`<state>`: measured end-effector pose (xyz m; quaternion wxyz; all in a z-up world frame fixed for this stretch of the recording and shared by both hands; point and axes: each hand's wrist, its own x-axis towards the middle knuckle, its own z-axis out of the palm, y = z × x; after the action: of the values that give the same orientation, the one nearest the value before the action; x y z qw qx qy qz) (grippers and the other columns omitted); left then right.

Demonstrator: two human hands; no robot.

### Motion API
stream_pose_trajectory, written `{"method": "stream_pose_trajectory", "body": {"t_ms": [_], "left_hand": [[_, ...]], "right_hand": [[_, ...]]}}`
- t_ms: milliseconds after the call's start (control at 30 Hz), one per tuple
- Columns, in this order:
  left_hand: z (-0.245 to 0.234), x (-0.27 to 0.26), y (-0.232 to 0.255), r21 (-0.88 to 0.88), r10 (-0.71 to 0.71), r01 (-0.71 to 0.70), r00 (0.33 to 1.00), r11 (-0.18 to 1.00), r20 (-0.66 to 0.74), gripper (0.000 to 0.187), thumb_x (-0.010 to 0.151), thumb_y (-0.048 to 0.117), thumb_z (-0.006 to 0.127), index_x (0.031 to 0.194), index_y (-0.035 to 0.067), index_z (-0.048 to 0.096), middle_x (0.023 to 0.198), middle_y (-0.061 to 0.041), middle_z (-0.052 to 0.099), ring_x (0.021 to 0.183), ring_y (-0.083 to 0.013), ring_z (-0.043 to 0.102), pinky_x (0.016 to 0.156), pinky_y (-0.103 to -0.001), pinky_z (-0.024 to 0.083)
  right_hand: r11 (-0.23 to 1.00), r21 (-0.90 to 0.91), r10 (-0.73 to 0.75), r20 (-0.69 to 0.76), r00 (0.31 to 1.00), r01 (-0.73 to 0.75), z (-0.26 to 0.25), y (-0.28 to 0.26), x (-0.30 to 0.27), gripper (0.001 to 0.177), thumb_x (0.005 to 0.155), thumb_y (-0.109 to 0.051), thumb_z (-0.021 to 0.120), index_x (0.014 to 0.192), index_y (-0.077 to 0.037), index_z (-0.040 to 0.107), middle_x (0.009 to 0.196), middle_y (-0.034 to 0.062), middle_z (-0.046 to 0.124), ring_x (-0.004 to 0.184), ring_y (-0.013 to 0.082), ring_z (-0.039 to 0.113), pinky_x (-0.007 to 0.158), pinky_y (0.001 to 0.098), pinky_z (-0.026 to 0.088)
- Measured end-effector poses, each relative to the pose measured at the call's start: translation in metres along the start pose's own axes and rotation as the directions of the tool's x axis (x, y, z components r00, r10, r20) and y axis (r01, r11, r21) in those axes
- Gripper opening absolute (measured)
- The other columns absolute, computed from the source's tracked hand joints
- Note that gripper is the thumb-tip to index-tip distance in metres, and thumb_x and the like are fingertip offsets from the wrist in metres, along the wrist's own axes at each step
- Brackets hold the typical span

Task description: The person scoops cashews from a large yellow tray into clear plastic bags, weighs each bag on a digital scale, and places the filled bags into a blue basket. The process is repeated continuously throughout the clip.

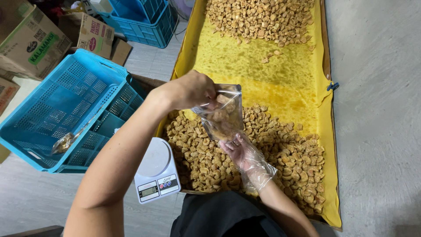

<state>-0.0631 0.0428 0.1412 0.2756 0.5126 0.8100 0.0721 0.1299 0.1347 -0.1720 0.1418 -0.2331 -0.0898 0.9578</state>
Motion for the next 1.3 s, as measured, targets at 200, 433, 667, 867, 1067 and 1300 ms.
{"method": "stream_pose_trajectory", "body": {"t_ms": [200, 433, 667, 867, 1067, 1300], "left_hand": [[-0.015, -0.018, 0.032, 0.118, -0.006, 0.009, 1.000, 0.993, -0.027, 0.024, 0.092, 0.025, 0.067, 0.112, 0.014, 0.075, 0.106, -0.007, 0.074, 0.089, -0.0194, 0.071, 0.080, -0.033, 0.062], [-0.018, -0.028, 0.012, 0.712, 0.602, -0.169, 0.682, 0.681, -0.414, 0.047, 0.074, 0.030, 0.068, 0.120, 0.024, 0.077, 0.129, -0.011, 0.068, 0.087, -0.0179, 0.069, 0.081, -0.036, 0.061], [0.014, 0.013, 0.035, 0.155, 0.139, -0.132, 0.990, 0.979, -0.032, 0.030, 0.087, 0.031, 0.071, 0.111, 0.014, 0.072, 0.112, -0.002, 0.067, 0.089, -0.0155, 0.066, 0.073, -0.031, 0.064], [0.031, 0.013, 0.028, 0.141, 0.249, -0.240, 0.967, 0.960, -0.052, 0.031, 0.083, 0.032, 0.074, 0.109, 0.014, 0.074, 0.108, -0.005, 0.069, 0.094, -0.0202, 0.066, 0.082, -0.034, 0.059], [0.015, 0.009, 0.003, -0.155, 0.191, -0.203, 0.977, 0.967, -0.090, 0.040, 0.088, 0.038, 0.066, 0.118, 0.012, 0.071, 0.111, -0.008, 0.074, 0.100, -0.0212, 0.072, 0.089, -0.032, 0.061], [0.050, -0.013, -0.007, -0.034, 0.311, -0.344, 0.883, 0.938, -0.352, 0.019, 0.094, 0.024, 0.066, 0.096, 0.005, 0.071, 0.091, -0.012, 0.075, 0.074, -0.0200, 0.070, 0.064, -0.035, 0.063]], "right_hand": [[0.996, -0.065, 0.046, -0.188, 0.981, -0.060, 0.032, -0.012, -0.016, 0.078, 0.083, -0.024, 0.075, 0.148, -0.011, 0.034, 0.148, 0.0263, 0.038, 0.137, 0.0442, 0.046, 0.096, 0.0315, 0.056], [0.884, -0.458, -0.055, 0.086, 0.995, 0.088, 0.041, -0.036, -0.046, 0.089, 0.090, -0.056, 0.056, 0.154, -0.004, 0.021, 0.159, 0.0269, 0.029, 0.146, 0.0390, 0.036, 0.111, 0.0389, 0.049], [0.993, -0.114, -0.024, 0.025, 0.999, 0.027, 0.024, -0.028, -0.036, 0.045, 0.099, -0.009, 0.062, 0.140, -0.001, 0.045, 0.134, 0.0259, 0.058, 0.113, 0.0356, 0.066, 0.080, 0.0324, 0.055], [0.998, -0.006, -0.056, -0.005, 0.998, 0.056, -0.008, -0.015, -0.028, 0.031, 0.093, -0.006, 0.064, 0.122, -0.003, 0.053, 0.114, 0.0194, 0.066, 0.101, 0.0329, 0.071, 0.087, 0.0450, 0.064], [0.995, -0.090, -0.039, 0.046, 0.998, 0.043, -0.009, -0.010, -0.017, 0.040, 0.091, -0.014, 0.069, 0.126, -0.001, 0.054, 0.114, 0.0209, 0.067, 0.102, 0.0330, 0.069, 0.086, 0.0447, 0.063], [0.951, -0.298, 0.181, 0.310, 0.933, -0.086, 0.033, -0.012, -0.056, 0.053, 0.085, -0.029, 0.070, 0.132, -0.007, 0.056, 0.126, 0.0160, 0.065, 0.116, 0.0249, 0.065, 0.100, 0.0396, 0.053]]}}
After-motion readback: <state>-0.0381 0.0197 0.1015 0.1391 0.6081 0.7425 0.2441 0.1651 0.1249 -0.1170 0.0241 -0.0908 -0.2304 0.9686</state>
